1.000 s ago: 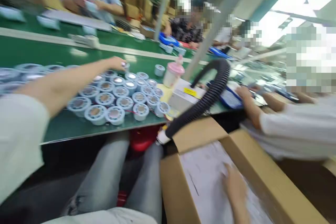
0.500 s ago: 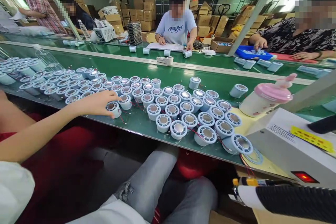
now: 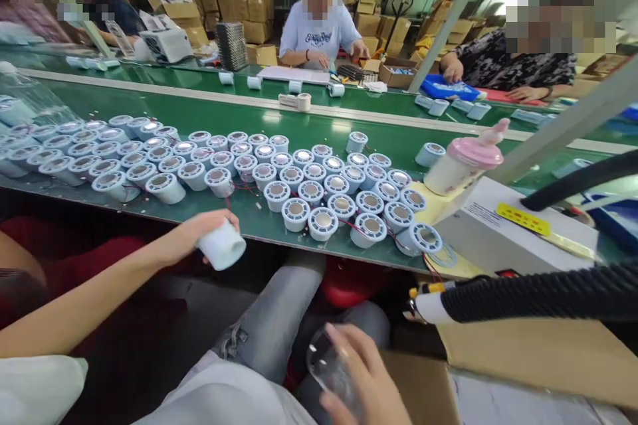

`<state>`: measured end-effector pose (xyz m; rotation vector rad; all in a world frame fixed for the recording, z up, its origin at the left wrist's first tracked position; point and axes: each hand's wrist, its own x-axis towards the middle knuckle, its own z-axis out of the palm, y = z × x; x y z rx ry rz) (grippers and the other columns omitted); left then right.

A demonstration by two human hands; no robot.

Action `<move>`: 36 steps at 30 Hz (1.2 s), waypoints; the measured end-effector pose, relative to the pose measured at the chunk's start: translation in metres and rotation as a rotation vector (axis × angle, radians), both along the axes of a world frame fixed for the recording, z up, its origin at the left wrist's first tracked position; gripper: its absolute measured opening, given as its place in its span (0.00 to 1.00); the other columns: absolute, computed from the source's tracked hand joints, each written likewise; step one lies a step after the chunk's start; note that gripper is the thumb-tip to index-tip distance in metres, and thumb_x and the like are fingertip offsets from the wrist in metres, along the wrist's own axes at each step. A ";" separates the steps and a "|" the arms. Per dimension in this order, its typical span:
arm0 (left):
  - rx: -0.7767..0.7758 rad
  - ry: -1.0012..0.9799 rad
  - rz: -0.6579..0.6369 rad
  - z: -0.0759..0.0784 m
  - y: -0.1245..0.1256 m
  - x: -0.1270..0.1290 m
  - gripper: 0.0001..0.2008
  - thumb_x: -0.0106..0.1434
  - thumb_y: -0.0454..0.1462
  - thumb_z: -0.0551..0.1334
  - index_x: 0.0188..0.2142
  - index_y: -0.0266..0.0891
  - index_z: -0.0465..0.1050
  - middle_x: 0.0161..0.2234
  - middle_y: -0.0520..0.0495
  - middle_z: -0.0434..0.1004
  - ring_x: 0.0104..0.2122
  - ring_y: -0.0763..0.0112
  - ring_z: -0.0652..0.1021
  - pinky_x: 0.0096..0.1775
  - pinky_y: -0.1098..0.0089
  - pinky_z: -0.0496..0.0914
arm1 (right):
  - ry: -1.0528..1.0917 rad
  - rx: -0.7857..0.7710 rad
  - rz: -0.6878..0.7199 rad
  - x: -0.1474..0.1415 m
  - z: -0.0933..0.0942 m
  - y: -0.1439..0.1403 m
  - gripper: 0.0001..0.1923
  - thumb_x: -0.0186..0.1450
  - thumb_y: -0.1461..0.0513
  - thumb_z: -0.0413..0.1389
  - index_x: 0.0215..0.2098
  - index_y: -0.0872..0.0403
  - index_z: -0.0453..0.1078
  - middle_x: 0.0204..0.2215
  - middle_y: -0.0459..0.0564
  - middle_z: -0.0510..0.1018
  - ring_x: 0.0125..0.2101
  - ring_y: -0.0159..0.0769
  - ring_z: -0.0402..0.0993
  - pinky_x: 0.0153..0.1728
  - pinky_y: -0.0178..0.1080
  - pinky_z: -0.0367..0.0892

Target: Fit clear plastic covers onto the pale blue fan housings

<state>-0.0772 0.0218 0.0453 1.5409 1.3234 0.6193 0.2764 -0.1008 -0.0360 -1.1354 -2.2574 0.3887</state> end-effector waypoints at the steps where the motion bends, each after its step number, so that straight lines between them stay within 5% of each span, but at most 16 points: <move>1: -0.171 -0.141 -0.103 -0.010 0.000 0.017 0.22 0.63 0.52 0.49 0.38 0.35 0.66 0.30 0.47 0.69 0.22 0.74 0.69 0.17 0.76 0.63 | -0.053 0.026 -0.017 -0.017 0.007 0.004 0.22 0.67 0.56 0.50 0.59 0.50 0.62 0.48 0.58 0.71 0.44 0.43 0.75 0.37 0.38 0.76; 3: -0.406 -0.240 -0.339 -0.027 0.002 0.051 0.21 0.63 0.51 0.50 0.36 0.34 0.68 0.29 0.48 0.69 0.20 0.76 0.68 0.15 0.78 0.60 | -0.132 0.119 -0.097 -0.045 0.018 0.013 0.22 0.65 0.59 0.51 0.58 0.49 0.64 0.47 0.58 0.71 0.42 0.46 0.74 0.35 0.42 0.76; 5: -0.482 -0.139 -0.564 -0.036 0.001 0.081 0.18 0.63 0.47 0.52 0.37 0.35 0.70 0.28 0.49 0.68 0.20 0.75 0.68 0.16 0.78 0.59 | -0.208 0.190 -0.225 -0.061 0.025 0.021 0.23 0.63 0.62 0.54 0.57 0.47 0.65 0.48 0.59 0.70 0.42 0.49 0.72 0.35 0.47 0.75; 9: -0.051 0.152 -0.800 -0.030 -0.002 0.117 0.11 0.61 0.39 0.55 0.37 0.37 0.73 0.33 0.48 0.71 0.31 0.70 0.73 0.31 0.73 0.68 | -0.346 0.106 -0.372 -0.055 0.026 0.030 0.19 0.58 0.68 0.58 0.48 0.49 0.72 0.52 0.58 0.69 0.43 0.53 0.69 0.34 0.48 0.73; 11: 0.166 0.204 -0.781 -0.026 -0.004 0.124 0.09 0.61 0.37 0.56 0.37 0.38 0.74 0.36 0.47 0.71 0.36 0.68 0.73 0.39 0.70 0.67 | -0.278 -0.036 -0.345 -0.045 0.025 0.029 0.14 0.56 0.70 0.60 0.40 0.51 0.74 0.52 0.57 0.69 0.45 0.51 0.69 0.36 0.47 0.73; 15: 0.262 0.084 -0.631 -0.035 -0.007 0.128 0.13 0.59 0.41 0.63 0.43 0.39 0.72 0.39 0.48 0.70 0.39 0.68 0.72 0.41 0.69 0.66 | 0.169 -0.360 -0.307 -0.036 0.027 0.025 0.04 0.58 0.64 0.62 0.30 0.52 0.71 0.48 0.53 0.69 0.45 0.43 0.71 0.44 0.44 0.70; 19: 0.264 -0.055 -0.603 -0.056 -0.006 0.125 0.30 0.47 0.48 0.72 0.49 0.42 0.71 0.42 0.46 0.67 0.41 0.65 0.72 0.43 0.67 0.68 | 0.522 -0.485 -0.370 -0.036 0.032 0.023 0.11 0.64 0.58 0.56 0.24 0.53 0.71 0.41 0.53 0.71 0.41 0.40 0.72 0.38 0.39 0.70; 23: 0.283 -0.101 -0.712 -0.067 -0.005 0.122 0.33 0.47 0.46 0.72 0.52 0.44 0.71 0.47 0.42 0.69 0.48 0.59 0.71 0.50 0.61 0.66 | 0.724 -0.555 -0.452 -0.033 0.032 0.026 0.13 0.59 0.57 0.60 0.19 0.53 0.70 0.36 0.52 0.75 0.38 0.41 0.73 0.34 0.39 0.70; 27: 0.062 -0.247 -0.734 -0.063 -0.009 0.123 0.34 0.51 0.42 0.71 0.57 0.43 0.65 0.53 0.41 0.70 0.51 0.58 0.72 0.49 0.63 0.69 | 0.910 -0.662 -0.427 -0.028 0.031 0.026 0.13 0.59 0.55 0.62 0.20 0.53 0.73 0.38 0.53 0.79 0.40 0.45 0.75 0.36 0.43 0.73; 30: -0.163 -0.379 -0.607 -0.059 -0.014 0.124 0.33 0.53 0.39 0.70 0.57 0.41 0.64 0.54 0.39 0.69 0.48 0.61 0.75 0.46 0.64 0.72 | 0.806 -0.573 -0.294 -0.024 0.028 0.023 0.07 0.56 0.58 0.66 0.34 0.49 0.77 0.49 0.52 0.76 0.51 0.48 0.71 0.49 0.49 0.70; 33: -0.334 -0.472 -0.537 -0.059 -0.016 0.122 0.32 0.54 0.39 0.68 0.57 0.40 0.62 0.52 0.38 0.70 0.41 0.65 0.77 0.37 0.67 0.75 | 0.517 -0.370 -0.224 -0.023 0.024 0.017 0.20 0.56 0.64 0.65 0.47 0.46 0.74 0.56 0.51 0.71 0.56 0.47 0.66 0.57 0.50 0.63; 36: -0.313 -0.457 -0.600 -0.059 -0.015 0.119 0.33 0.54 0.39 0.69 0.58 0.43 0.62 0.54 0.38 0.69 0.43 0.63 0.77 0.38 0.67 0.74 | 0.467 -0.329 -0.206 -0.022 0.021 0.012 0.19 0.59 0.64 0.63 0.48 0.47 0.71 0.55 0.52 0.72 0.56 0.46 0.67 0.55 0.49 0.66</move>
